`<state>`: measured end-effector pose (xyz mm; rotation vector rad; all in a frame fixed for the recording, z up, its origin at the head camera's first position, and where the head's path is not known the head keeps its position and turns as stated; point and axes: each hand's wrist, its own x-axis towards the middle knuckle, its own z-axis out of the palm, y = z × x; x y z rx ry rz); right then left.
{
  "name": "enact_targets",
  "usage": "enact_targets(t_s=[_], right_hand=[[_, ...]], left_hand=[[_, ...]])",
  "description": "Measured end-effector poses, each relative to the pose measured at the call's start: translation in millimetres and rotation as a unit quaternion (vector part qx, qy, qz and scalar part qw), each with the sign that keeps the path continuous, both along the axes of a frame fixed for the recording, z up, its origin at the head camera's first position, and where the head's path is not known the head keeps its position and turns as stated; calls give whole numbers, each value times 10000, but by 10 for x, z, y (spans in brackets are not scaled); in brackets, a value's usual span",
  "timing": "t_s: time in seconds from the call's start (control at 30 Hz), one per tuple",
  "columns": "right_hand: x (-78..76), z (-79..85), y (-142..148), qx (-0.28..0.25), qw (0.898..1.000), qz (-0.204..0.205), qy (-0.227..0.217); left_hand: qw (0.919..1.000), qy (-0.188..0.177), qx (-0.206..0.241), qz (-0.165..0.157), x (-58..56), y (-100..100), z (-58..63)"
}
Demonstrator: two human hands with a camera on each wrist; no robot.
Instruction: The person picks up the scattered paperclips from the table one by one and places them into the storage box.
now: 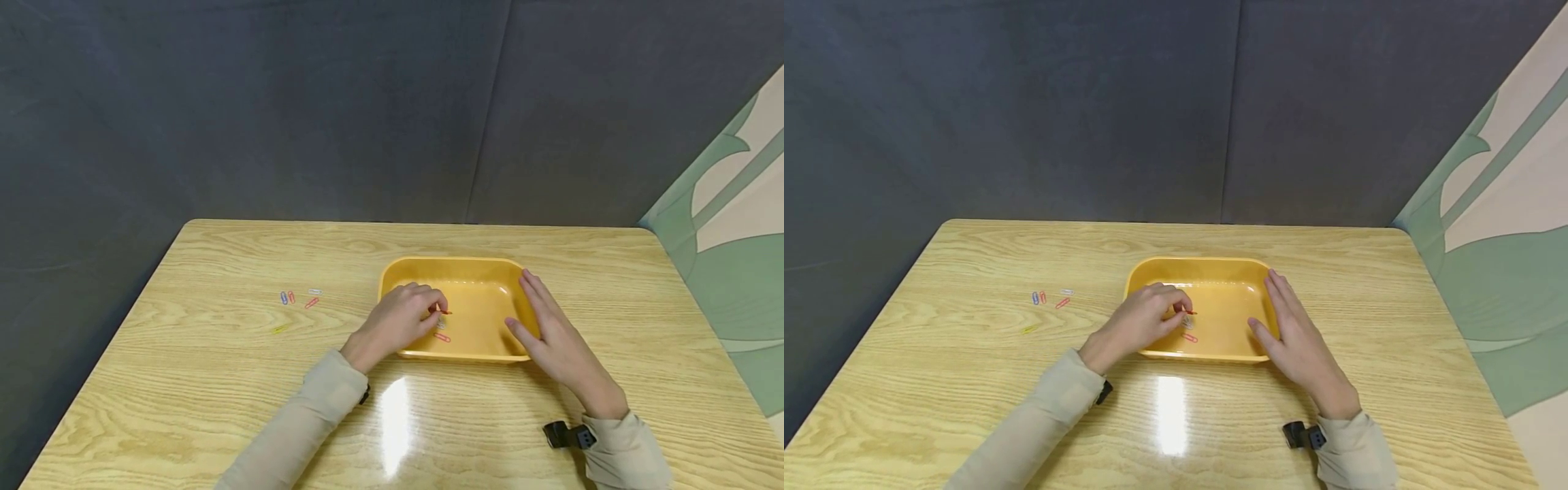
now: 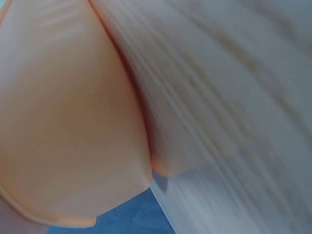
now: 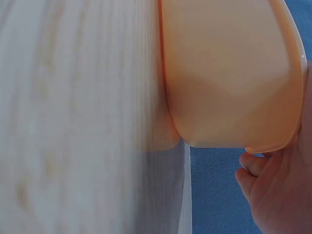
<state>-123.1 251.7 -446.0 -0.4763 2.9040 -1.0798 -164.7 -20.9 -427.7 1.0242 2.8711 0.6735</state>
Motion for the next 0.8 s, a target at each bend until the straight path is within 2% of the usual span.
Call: enact_targets(t_s=[0.53, 0.8], right_hand=[[5, 22, -8, 10, 10000, -5, -79], [2, 8, -7, 13, 10000, -4, -75]], left_hand=[[9996, 158, -192, -143, 20, 68, -20], [9993, 109, -268, -222, 20, 69, -47]])
